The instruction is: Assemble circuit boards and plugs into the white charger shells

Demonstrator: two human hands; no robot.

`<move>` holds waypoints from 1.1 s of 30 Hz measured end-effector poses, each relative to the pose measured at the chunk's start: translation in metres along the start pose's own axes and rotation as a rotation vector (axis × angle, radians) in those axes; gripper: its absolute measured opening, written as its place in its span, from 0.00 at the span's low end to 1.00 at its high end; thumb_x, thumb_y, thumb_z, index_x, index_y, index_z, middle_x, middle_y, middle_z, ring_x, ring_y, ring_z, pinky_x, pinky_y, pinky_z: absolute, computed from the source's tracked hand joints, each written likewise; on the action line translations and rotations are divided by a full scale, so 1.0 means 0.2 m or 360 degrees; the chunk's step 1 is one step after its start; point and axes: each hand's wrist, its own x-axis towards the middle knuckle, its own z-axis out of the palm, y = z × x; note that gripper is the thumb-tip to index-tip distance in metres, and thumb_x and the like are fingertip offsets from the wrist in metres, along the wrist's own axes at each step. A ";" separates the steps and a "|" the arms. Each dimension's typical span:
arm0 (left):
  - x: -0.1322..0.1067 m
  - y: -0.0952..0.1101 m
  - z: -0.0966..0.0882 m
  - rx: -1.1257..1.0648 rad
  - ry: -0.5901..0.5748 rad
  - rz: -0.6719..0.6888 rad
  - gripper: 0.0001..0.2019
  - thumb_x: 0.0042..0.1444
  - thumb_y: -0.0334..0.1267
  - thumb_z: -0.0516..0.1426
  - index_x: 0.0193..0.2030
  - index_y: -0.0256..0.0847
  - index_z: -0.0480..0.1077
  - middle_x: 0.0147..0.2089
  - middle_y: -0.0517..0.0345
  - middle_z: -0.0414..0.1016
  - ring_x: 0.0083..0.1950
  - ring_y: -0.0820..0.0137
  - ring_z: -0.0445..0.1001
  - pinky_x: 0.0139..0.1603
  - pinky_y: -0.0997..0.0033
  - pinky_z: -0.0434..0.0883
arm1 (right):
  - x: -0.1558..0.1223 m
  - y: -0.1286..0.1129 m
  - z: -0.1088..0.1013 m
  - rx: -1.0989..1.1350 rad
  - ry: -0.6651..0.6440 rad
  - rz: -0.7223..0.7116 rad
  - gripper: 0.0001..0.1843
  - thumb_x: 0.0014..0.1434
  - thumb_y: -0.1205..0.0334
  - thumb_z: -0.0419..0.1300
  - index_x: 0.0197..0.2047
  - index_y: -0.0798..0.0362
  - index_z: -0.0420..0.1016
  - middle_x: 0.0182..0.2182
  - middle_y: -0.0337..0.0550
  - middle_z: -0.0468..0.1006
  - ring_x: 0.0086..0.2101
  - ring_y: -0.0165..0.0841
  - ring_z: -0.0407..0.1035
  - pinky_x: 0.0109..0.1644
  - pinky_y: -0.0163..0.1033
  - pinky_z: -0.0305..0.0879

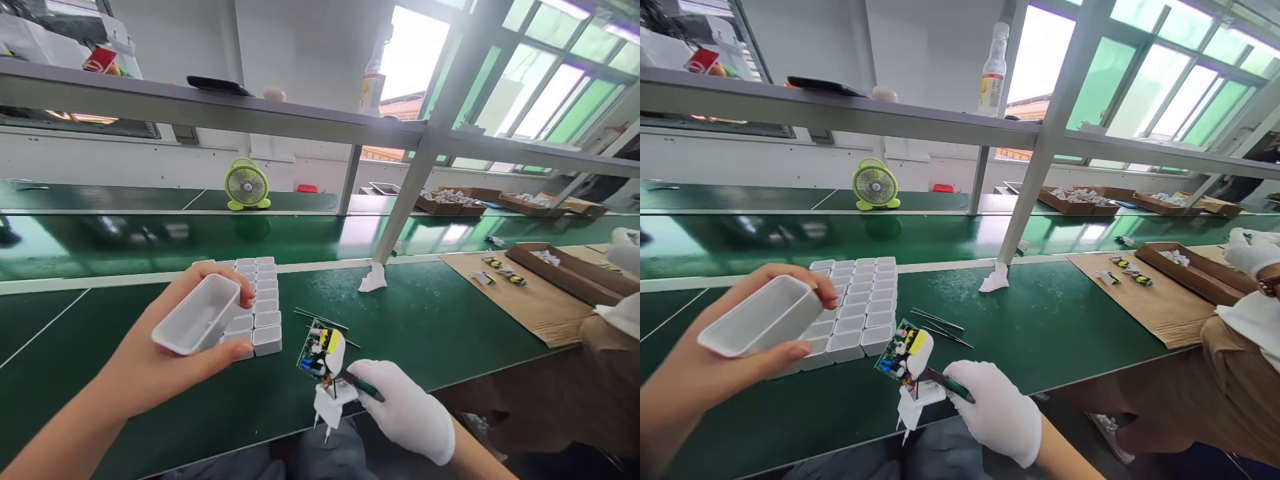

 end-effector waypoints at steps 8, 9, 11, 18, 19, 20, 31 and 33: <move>-0.13 0.04 0.36 -0.1090 -0.0123 -0.0221 0.28 0.57 0.55 0.67 0.57 0.48 0.62 0.60 0.44 0.72 0.61 0.57 0.73 0.60 0.56 0.75 | 0.11 0.04 0.07 0.0180 0.0120 -0.0418 0.12 0.63 0.69 0.56 0.46 0.50 0.78 0.46 0.46 0.79 0.44 0.35 0.73 0.52 0.40 0.70; -0.15 0.07 0.38 -0.1122 -0.0102 -0.0212 0.28 0.57 0.54 0.67 0.57 0.48 0.62 0.59 0.45 0.72 0.61 0.59 0.73 0.60 0.57 0.75 | 0.12 0.05 0.08 0.0186 0.0121 -0.0471 0.12 0.63 0.69 0.56 0.47 0.50 0.78 0.46 0.46 0.79 0.44 0.34 0.73 0.52 0.39 0.70; -0.17 0.11 0.39 -0.1141 -0.0065 -0.0203 0.26 0.59 0.53 0.67 0.56 0.47 0.62 0.56 0.46 0.72 0.57 0.62 0.74 0.58 0.61 0.75 | 0.14 0.05 0.10 0.0181 0.0126 -0.0578 0.13 0.62 0.70 0.56 0.47 0.51 0.78 0.46 0.46 0.80 0.44 0.34 0.73 0.52 0.38 0.70; -0.19 0.21 0.32 -0.0974 0.0013 -0.0110 0.21 0.62 0.43 0.66 0.55 0.45 0.62 0.60 0.44 0.70 0.61 0.61 0.72 0.61 0.62 0.75 | 0.27 0.04 0.13 0.0142 0.0108 -0.1027 0.10 0.67 0.62 0.53 0.45 0.52 0.75 0.40 0.46 0.79 0.40 0.34 0.71 0.48 0.38 0.69; -0.19 0.22 0.31 -0.0962 0.0021 -0.0083 0.21 0.61 0.40 0.66 0.55 0.45 0.62 0.59 0.44 0.72 0.60 0.62 0.73 0.60 0.63 0.75 | 0.29 0.03 0.13 0.0147 0.0126 -0.1062 0.10 0.67 0.61 0.53 0.44 0.52 0.74 0.38 0.45 0.78 0.38 0.34 0.70 0.46 0.38 0.68; -0.20 0.23 0.30 -0.0955 0.0029 -0.0052 0.22 0.59 0.36 0.67 0.56 0.45 0.62 0.58 0.45 0.73 0.59 0.63 0.74 0.59 0.64 0.76 | 0.31 0.03 0.14 0.0146 0.0129 -0.1097 0.08 0.66 0.61 0.53 0.43 0.52 0.73 0.36 0.44 0.77 0.37 0.34 0.69 0.44 0.37 0.68; -0.26 0.26 0.21 -0.0786 -0.0097 0.0133 0.27 0.55 0.19 0.64 0.57 0.43 0.61 0.59 0.40 0.73 0.58 0.57 0.76 0.55 0.58 0.80 | 0.44 -0.13 0.15 0.0179 -0.0185 -0.1070 0.13 0.60 0.70 0.56 0.47 0.51 0.73 0.43 0.43 0.78 0.42 0.32 0.70 0.52 0.38 0.71; -0.27 0.25 0.19 -0.0771 -0.0099 0.0131 0.27 0.55 0.18 0.64 0.57 0.43 0.61 0.59 0.40 0.72 0.58 0.57 0.76 0.55 0.58 0.80 | 0.45 -0.14 0.16 0.0189 -0.0208 -0.1037 0.12 0.60 0.70 0.57 0.47 0.51 0.73 0.45 0.43 0.78 0.45 0.32 0.71 0.55 0.39 0.70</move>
